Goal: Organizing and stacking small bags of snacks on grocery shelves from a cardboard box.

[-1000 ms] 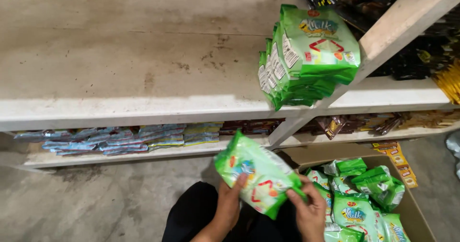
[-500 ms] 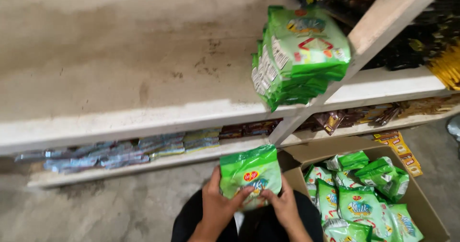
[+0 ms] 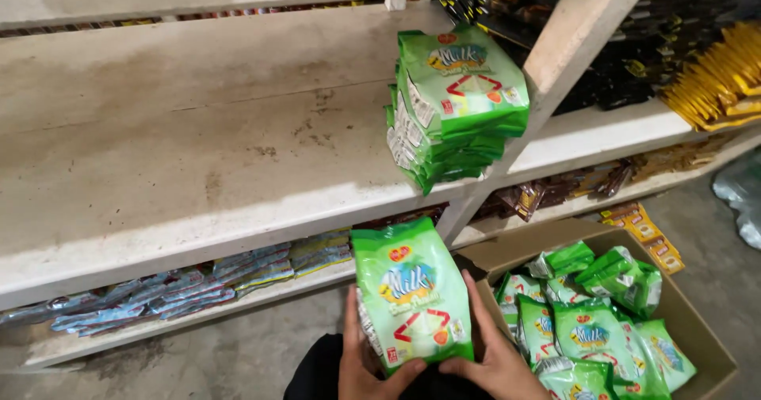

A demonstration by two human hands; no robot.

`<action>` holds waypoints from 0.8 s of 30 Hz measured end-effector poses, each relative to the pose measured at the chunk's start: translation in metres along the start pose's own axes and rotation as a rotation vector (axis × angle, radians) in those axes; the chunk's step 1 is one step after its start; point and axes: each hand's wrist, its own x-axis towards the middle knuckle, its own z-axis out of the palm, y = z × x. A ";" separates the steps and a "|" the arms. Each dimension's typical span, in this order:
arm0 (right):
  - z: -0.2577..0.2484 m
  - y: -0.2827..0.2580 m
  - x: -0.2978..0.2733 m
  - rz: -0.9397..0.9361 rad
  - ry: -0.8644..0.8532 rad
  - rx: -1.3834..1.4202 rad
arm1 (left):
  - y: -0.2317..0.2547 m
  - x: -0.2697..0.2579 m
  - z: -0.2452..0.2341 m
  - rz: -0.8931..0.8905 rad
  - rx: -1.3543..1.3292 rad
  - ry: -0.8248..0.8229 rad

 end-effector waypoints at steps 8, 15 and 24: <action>0.008 -0.028 0.001 -0.130 0.432 0.061 | 0.059 0.021 0.020 0.037 0.588 -0.031; -0.010 -0.102 0.021 -0.346 0.566 -0.277 | 0.104 0.070 0.060 0.316 1.117 0.077; -0.058 -0.180 0.090 -0.576 0.662 -0.249 | 0.137 0.176 0.092 0.571 1.297 0.064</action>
